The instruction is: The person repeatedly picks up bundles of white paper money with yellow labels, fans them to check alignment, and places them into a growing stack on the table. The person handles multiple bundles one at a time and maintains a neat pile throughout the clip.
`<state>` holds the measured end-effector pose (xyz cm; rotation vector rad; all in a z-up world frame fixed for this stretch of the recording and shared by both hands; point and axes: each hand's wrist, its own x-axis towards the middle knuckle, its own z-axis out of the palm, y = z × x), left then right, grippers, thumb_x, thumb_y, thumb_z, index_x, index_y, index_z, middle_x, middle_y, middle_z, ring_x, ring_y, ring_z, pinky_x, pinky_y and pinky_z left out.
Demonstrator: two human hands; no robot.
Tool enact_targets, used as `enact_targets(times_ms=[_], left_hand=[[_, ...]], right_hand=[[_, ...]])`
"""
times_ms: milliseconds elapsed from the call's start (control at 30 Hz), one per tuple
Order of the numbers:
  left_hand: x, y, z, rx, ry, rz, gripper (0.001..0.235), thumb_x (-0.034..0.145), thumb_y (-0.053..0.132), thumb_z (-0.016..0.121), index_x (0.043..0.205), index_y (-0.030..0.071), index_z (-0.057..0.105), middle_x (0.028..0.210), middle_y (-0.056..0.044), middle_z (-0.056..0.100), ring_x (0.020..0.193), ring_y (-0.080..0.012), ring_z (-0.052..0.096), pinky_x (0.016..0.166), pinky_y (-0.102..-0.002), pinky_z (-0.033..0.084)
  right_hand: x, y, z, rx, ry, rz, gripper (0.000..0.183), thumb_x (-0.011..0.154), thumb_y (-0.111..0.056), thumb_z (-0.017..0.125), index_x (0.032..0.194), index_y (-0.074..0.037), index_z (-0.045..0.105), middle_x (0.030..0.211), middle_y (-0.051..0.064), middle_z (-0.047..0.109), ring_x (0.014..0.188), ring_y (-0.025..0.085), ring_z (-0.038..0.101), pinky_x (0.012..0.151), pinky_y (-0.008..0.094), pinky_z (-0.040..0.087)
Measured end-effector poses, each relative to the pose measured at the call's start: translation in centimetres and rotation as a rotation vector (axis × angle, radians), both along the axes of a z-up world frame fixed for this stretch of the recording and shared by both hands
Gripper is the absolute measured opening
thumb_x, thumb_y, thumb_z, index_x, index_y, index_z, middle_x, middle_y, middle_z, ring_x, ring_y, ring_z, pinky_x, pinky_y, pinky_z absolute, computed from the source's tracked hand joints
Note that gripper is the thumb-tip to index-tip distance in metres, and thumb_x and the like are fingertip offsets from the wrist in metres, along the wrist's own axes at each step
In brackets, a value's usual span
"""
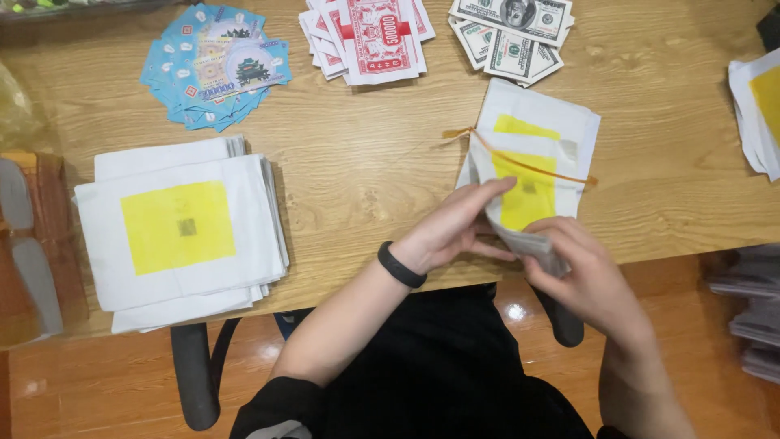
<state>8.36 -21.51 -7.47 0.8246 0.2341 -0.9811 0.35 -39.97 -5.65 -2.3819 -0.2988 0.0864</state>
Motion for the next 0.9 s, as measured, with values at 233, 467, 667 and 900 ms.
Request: enact_targets(times_ms=[233, 467, 667, 900], left_hand=[[-2.5, 2.9, -3.2, 0.089, -0.388, 0.13, 0.05, 0.075, -0.003, 0.05, 0.125, 0.0, 0.05, 0.124, -0.015, 0.064, 0.106, -0.0213, 0.063, 0.088, -0.032, 0.055], [-3.1, 8.7, -2.3, -0.043, -0.41, 0.202, 0.044, 0.084, 0.002, 0.059, 0.127, 0.003, 0.049, 0.119, -0.012, 0.064, 0.098, -0.0199, 0.065, 0.08, -0.032, 0.056], [-2.3, 10.3, -1.7, 0.202, -0.853, 0.399, 0.077, 0.089, -0.001, 0.055, 0.153, -0.001, 0.014, 0.128, -0.026, 0.052, 0.115, -0.0281, 0.052, 0.099, -0.042, 0.05], [-4.4, 9.5, 5.2, 0.748, -1.301, 0.384, 0.048, 0.092, 0.016, 0.061, 0.136, -0.001, 0.051, 0.13, -0.022, 0.055, 0.119, -0.0392, 0.057, 0.094, -0.044, 0.051]], right_hand=[[0.2, -0.7, 1.4, -0.009, 0.345, -0.345, 0.016, 0.086, -0.017, 0.062, 0.078, -0.008, 0.073, 0.076, -0.001, 0.075, 0.074, 0.009, 0.062, 0.072, 0.023, 0.045], [1.3, -2.1, -6.2, 0.839, 0.527, -0.196, 0.037, 0.098, -0.032, 0.053, 0.106, 0.003, 0.061, 0.068, 0.002, 0.053, 0.056, 0.01, 0.048, 0.048, 0.026, 0.041], [4.1, 3.6, -3.5, 0.982, 0.17, -0.271, 0.038, 0.093, 0.001, 0.057, 0.128, 0.012, 0.054, 0.104, 0.018, 0.063, 0.093, 0.023, 0.061, 0.078, 0.046, 0.057], [6.9, 7.6, -1.9, 0.778, 0.038, -0.042, 0.027, 0.084, -0.002, 0.074, 0.108, 0.004, 0.063, 0.087, 0.009, 0.059, 0.081, 0.014, 0.054, 0.075, 0.031, 0.052]])
